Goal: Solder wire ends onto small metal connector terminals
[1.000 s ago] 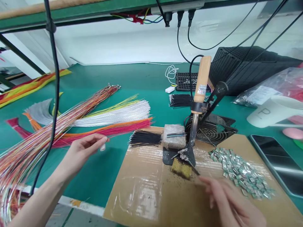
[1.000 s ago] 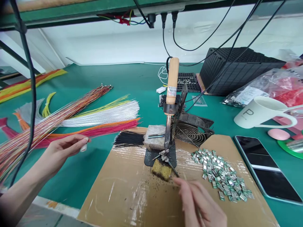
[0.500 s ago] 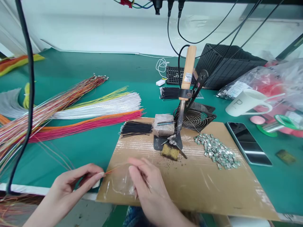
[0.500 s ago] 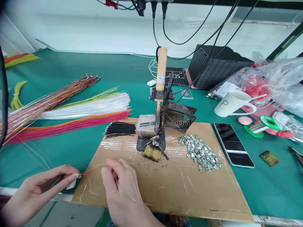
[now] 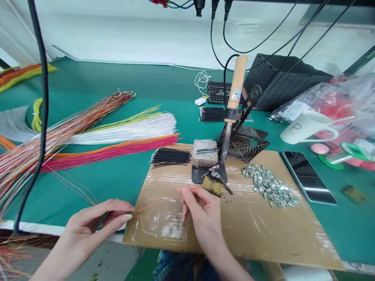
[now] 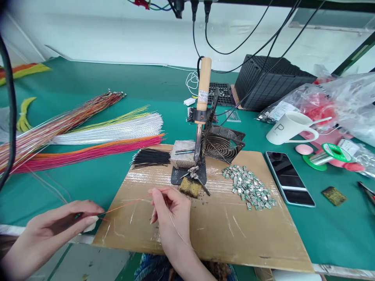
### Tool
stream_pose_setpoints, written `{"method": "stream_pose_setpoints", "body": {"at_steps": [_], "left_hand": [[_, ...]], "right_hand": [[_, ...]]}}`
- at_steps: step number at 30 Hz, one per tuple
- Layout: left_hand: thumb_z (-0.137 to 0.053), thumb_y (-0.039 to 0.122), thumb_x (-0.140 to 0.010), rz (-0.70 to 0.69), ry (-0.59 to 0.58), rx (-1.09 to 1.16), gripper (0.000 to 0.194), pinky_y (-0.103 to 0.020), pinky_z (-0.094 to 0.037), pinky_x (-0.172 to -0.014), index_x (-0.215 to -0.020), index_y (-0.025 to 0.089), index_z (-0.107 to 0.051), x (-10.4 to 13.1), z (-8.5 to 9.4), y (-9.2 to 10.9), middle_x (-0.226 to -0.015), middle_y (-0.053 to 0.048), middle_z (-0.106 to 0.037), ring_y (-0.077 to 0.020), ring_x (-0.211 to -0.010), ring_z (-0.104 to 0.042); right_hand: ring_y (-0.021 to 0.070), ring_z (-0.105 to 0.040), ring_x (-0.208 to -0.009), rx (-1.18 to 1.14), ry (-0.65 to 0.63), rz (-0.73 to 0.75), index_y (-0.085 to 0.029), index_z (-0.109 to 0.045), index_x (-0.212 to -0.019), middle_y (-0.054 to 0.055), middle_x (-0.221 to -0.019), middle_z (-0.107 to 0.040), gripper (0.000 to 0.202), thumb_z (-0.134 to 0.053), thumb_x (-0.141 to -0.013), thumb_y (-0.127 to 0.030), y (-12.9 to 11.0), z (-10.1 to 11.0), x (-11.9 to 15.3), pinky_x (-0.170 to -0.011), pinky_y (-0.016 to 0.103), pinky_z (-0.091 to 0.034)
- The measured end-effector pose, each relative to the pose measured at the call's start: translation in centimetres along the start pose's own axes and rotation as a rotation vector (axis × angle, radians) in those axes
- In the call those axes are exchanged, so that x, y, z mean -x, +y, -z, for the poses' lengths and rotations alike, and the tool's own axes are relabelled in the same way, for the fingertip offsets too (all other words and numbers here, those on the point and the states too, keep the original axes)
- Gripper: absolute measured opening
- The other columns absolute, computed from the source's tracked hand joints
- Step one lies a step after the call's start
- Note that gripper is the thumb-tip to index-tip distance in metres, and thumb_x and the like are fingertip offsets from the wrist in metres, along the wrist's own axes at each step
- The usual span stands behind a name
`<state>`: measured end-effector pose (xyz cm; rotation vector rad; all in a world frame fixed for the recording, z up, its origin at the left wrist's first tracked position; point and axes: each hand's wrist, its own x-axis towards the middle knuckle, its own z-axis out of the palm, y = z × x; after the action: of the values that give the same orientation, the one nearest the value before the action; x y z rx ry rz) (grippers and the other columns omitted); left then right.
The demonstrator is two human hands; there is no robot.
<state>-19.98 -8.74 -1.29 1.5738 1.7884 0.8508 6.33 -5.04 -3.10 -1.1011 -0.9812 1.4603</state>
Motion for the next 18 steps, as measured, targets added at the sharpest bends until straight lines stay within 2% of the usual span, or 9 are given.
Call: {"method": "stream_pose_setpoints", "body": {"at_steps": [3,7,9,11,15,18], "left_hand": [[-0.077,0.059,-0.075,-0.020,0.054,0.038,0.020,-0.035,-0.059,-0.062,-0.070,0.040,-0.079,-0.2,-0.1,0.7,-0.082,-0.003,-0.077,-0.0298,-0.074,-0.071],[-0.075,0.061,-0.079,0.012,0.144,0.033,0.021,-0.039,-0.063,-0.083,-0.080,0.040,-0.078,-0.6,-0.8,2.1,-0.109,0.000,-0.079,-0.0339,-0.106,-0.073],[-0.074,0.062,-0.081,0.023,0.169,0.031,0.022,-0.041,-0.061,-0.091,-0.085,0.041,-0.077,-0.6,-1.8,3.1,-0.116,0.001,-0.078,-0.0340,-0.114,-0.071],[-0.072,0.063,-0.084,0.024,0.177,0.040,0.022,-0.041,-0.061,-0.093,-0.089,0.041,-0.075,-0.3,-3.4,4.3,-0.111,0.001,-0.078,-0.0322,-0.108,-0.073],[-0.068,0.064,-0.088,-0.008,0.180,0.083,0.028,-0.036,-0.061,-0.067,-0.088,0.037,-0.072,0.3,-7.0,6.6,-0.088,-0.002,-0.077,-0.0271,-0.078,-0.074],[-0.065,0.062,-0.092,-0.039,0.166,0.109,0.029,-0.033,-0.058,-0.061,-0.084,0.034,-0.069,0.5,-8.7,7.6,-0.074,-0.002,-0.073,-0.0233,-0.065,-0.071]], "right_hand": [[0.0087,-0.054,-0.045,0.041,0.033,0.038,-0.017,-0.078,-0.077,-0.002,-0.068,-0.062,0.035,-0.071,-0.096,-0.046,-0.1,0.4,0.3,-0.044,0.022,-0.046],[0.0105,-0.055,-0.050,0.110,0.038,0.122,-0.019,-0.082,-0.078,-0.001,-0.067,-0.065,0.027,-0.070,-0.096,-0.036,-0.5,0.4,0.8,-0.049,0.023,-0.045],[0.0126,-0.057,-0.055,0.143,0.021,0.174,-0.022,-0.085,-0.081,0.000,-0.067,-0.067,0.021,-0.071,-0.094,-0.030,-0.7,0.1,1.1,-0.054,0.024,-0.046],[0.0146,-0.062,-0.061,0.161,-0.007,0.222,-0.024,-0.086,-0.082,0.001,-0.068,-0.071,0.018,-0.072,-0.093,-0.026,-0.8,-0.2,1.4,-0.057,0.025,-0.047],[0.0161,-0.070,-0.068,0.159,-0.035,0.289,-0.026,-0.088,-0.087,0.002,-0.076,-0.078,0.019,-0.071,-0.093,-0.021,-1.1,-0.6,1.5,-0.063,0.025,-0.052],[0.0159,-0.070,-0.069,0.154,0.003,0.306,-0.025,-0.087,-0.089,0.002,-0.077,-0.078,0.020,-0.069,-0.094,-0.019,-1.2,-0.3,1.3,-0.067,0.025,-0.055]]}}
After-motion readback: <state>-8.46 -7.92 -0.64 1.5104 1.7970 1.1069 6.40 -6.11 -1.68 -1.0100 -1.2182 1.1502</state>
